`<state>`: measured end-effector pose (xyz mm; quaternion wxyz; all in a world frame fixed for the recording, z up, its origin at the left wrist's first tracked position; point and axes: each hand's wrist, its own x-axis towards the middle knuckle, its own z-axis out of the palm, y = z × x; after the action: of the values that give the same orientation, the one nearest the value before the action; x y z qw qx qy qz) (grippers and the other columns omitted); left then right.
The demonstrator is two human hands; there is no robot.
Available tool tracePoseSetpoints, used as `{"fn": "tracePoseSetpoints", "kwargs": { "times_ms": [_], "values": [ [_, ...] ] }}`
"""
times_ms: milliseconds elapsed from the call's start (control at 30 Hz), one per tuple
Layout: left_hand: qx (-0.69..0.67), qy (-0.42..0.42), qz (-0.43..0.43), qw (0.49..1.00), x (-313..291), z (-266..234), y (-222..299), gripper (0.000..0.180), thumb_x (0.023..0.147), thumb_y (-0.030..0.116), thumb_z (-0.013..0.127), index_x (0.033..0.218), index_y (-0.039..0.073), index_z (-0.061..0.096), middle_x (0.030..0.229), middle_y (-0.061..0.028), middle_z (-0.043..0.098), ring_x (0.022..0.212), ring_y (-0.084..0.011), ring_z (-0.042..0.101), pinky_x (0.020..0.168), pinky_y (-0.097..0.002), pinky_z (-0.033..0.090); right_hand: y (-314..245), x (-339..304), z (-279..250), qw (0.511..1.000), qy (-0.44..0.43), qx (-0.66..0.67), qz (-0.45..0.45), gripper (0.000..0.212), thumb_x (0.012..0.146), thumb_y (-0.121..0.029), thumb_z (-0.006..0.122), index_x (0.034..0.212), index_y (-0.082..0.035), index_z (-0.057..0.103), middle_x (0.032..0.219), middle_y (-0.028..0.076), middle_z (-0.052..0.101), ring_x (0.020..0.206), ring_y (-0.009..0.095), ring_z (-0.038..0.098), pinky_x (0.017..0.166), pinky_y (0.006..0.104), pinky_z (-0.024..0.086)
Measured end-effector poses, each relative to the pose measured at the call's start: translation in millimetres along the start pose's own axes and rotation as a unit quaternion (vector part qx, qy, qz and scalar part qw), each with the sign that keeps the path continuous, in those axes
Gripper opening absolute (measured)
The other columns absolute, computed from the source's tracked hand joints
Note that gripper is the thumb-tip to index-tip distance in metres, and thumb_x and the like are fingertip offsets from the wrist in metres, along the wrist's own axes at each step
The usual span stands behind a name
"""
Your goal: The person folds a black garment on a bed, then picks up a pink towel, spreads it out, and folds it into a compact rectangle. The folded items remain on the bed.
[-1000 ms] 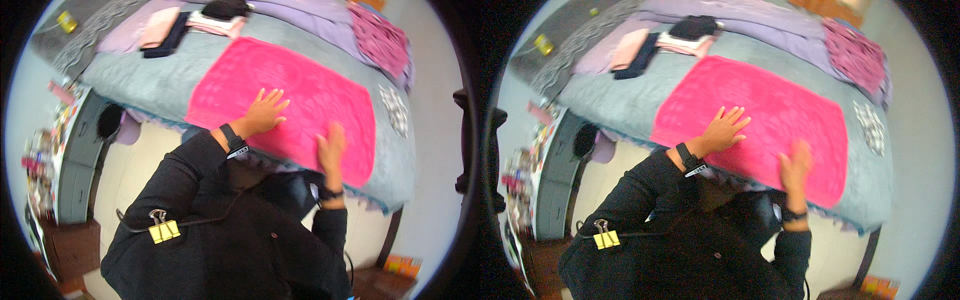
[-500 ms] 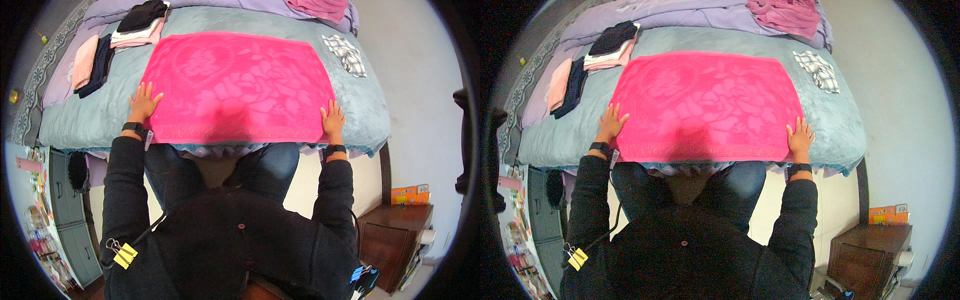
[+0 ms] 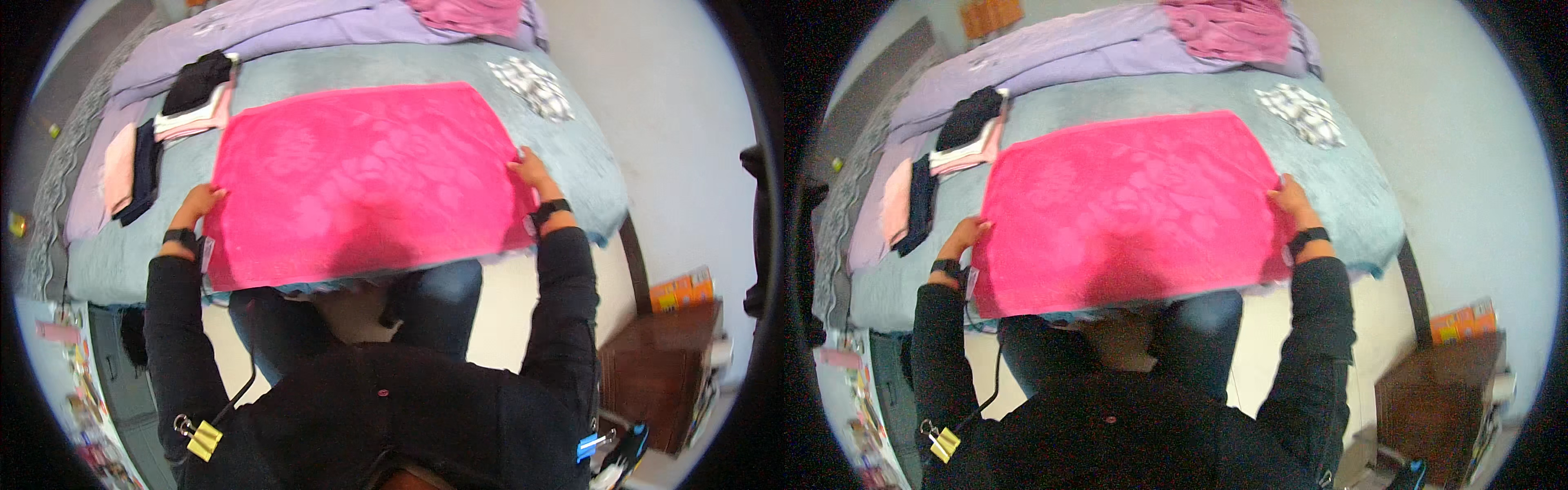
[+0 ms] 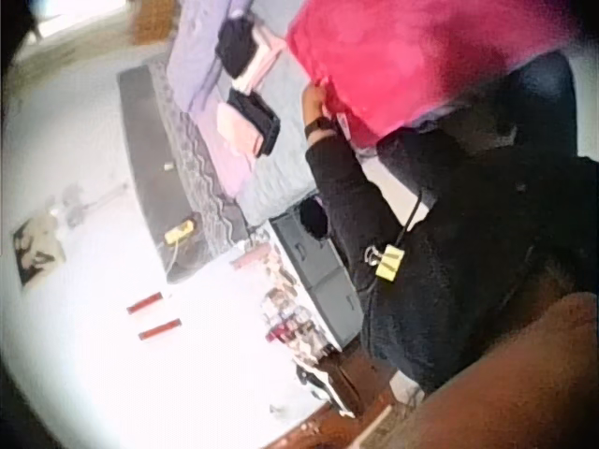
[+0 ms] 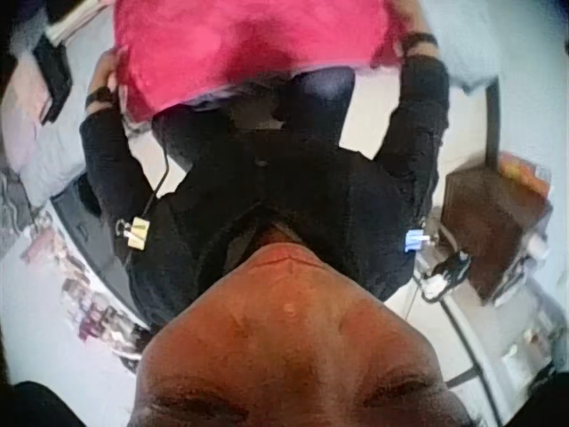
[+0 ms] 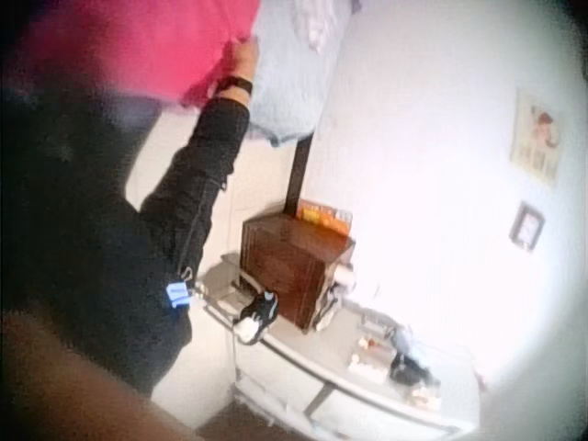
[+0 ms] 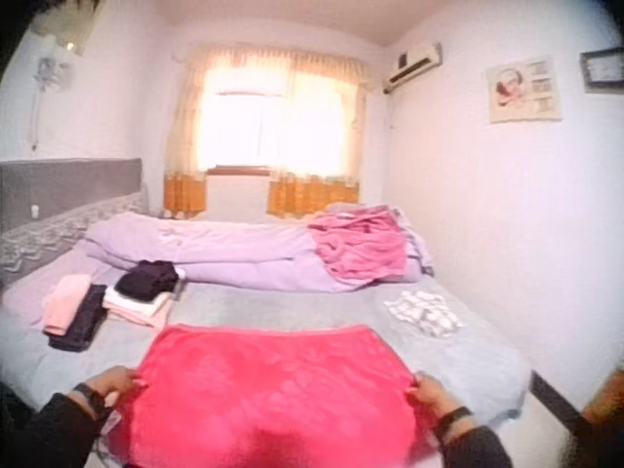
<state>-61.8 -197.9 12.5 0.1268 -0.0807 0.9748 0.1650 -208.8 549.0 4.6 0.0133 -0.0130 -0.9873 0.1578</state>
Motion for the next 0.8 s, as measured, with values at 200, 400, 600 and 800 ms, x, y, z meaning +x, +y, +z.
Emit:
{"fn": "tracePoseSetpoints", "kwargs": {
  "times_ms": [200, 400, 600, 800],
  "values": [
    [0.1, 0.134, -0.024, 0.986, 62.4, -18.0, -21.3, 0.05, 0.079, 0.045, 0.06, 0.096, -0.002, 0.066, 0.095, -0.0243, 0.064, 0.093, -0.0378, 0.061, 0.082, -0.0432, 0.047, -42.2, 104.5, -9.8, 0.986, -0.044, -0.047, -0.152, 0.071, 0.069, -0.011, 0.072, 0.133, -0.008, 0.04, 0.129, 0.021, 0.049, 0.119, 0.035, 0.047, 0.099, 0.0394, 0.04],
    [-0.332, 0.102, -0.274, 0.897, 140.3, -32.6, -39.0, 0.052, 0.083, 0.04, 0.063, 0.106, -0.006, 0.058, 0.101, -0.0262, 0.061, 0.1, -0.0379, 0.057, 0.084, -0.0449, 0.047, -73.6, 200.8, 26.2, 0.97, -0.062, -0.159, -0.175, 0.072, 0.066, -0.004, 0.069, 0.132, -0.009, 0.041, 0.132, 0.021, 0.044, 0.121, 0.037, 0.043, 0.101, 0.0393, 0.038],
    [-0.672, 0.232, -0.221, 0.667, 162.6, -62.0, -65.9, 0.057, 0.09, 0.04, 0.053, 0.13, 0.003, 0.035, 0.12, -0.0252, 0.047, 0.104, -0.0381, 0.051, 0.08, -0.0511, 0.047, -99.6, 219.2, 54.7, 0.963, -0.04, -0.108, -0.244, 0.063, 0.07, -0.007, 0.066, 0.129, -0.01, 0.044, 0.127, 0.018, 0.049, 0.116, 0.037, 0.047, 0.096, 0.0427, 0.042],
    [-0.834, 0.251, -0.19, 0.453, 204.6, -86.5, -82.7, 0.042, 0.093, 0.033, 0.049, 0.121, 0.002, 0.048, 0.119, -0.0155, 0.057, 0.107, -0.0332, 0.057, 0.093, -0.0504, 0.043, -106.3, 196.8, 39.8, 0.957, -0.066, -0.122, -0.254, 0.068, 0.069, -0.002, 0.066, 0.132, -0.007, 0.04, 0.129, 0.019, 0.046, 0.118, 0.037, 0.045, 0.1, 0.0401, 0.038]
  ]
}}
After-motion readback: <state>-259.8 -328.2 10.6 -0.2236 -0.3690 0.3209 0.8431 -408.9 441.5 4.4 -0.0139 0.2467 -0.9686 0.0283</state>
